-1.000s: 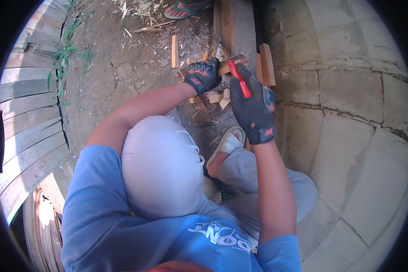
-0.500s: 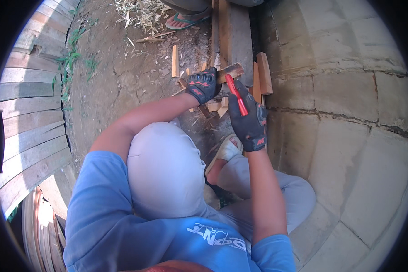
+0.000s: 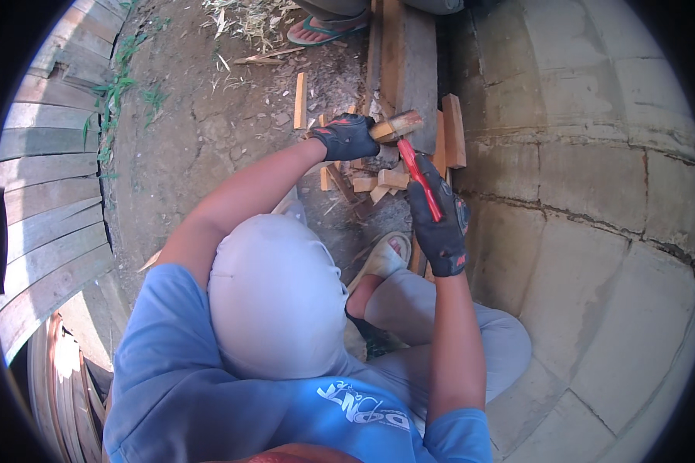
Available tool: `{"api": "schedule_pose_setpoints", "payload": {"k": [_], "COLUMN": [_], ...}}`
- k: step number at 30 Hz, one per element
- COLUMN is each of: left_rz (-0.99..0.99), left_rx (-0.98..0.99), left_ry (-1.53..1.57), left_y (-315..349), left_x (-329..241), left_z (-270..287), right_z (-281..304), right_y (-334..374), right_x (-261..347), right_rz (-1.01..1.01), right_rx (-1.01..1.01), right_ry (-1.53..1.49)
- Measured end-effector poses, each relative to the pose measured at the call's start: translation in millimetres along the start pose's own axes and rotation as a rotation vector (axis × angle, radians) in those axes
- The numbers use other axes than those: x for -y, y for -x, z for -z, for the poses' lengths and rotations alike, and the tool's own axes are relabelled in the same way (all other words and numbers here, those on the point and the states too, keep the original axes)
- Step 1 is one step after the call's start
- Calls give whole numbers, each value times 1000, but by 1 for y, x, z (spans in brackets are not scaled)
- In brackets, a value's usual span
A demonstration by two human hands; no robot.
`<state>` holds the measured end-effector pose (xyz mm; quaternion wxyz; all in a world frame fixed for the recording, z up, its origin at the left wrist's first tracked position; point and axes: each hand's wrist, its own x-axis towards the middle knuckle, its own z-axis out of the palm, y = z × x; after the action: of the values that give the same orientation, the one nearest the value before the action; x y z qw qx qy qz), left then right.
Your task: The person sits on the ground and uses a hand saw to cut a long wooden stick into smaller pieces. They hold the wood steady with their left hand and saw with their right hand, periodically adjusting the wood's position to complete the cuts.
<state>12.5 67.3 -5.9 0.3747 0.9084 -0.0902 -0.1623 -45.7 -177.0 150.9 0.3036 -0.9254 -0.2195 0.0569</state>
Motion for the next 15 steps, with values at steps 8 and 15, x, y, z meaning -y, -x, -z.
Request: {"api": "schedule_pose_setpoints", "payload": {"k": [8,15], "left_rz": [67,87], "left_rx": [56,40], "left_ry": [70,77], "left_y": [-1,5], "left_x": [12,8], "left_z": [-1,5], "right_z": [80,133], "right_y": [47,85], "right_x": [63,96], "right_rz": [-103,-90], "right_rx": [136,44], "right_ry": [132,255]}}
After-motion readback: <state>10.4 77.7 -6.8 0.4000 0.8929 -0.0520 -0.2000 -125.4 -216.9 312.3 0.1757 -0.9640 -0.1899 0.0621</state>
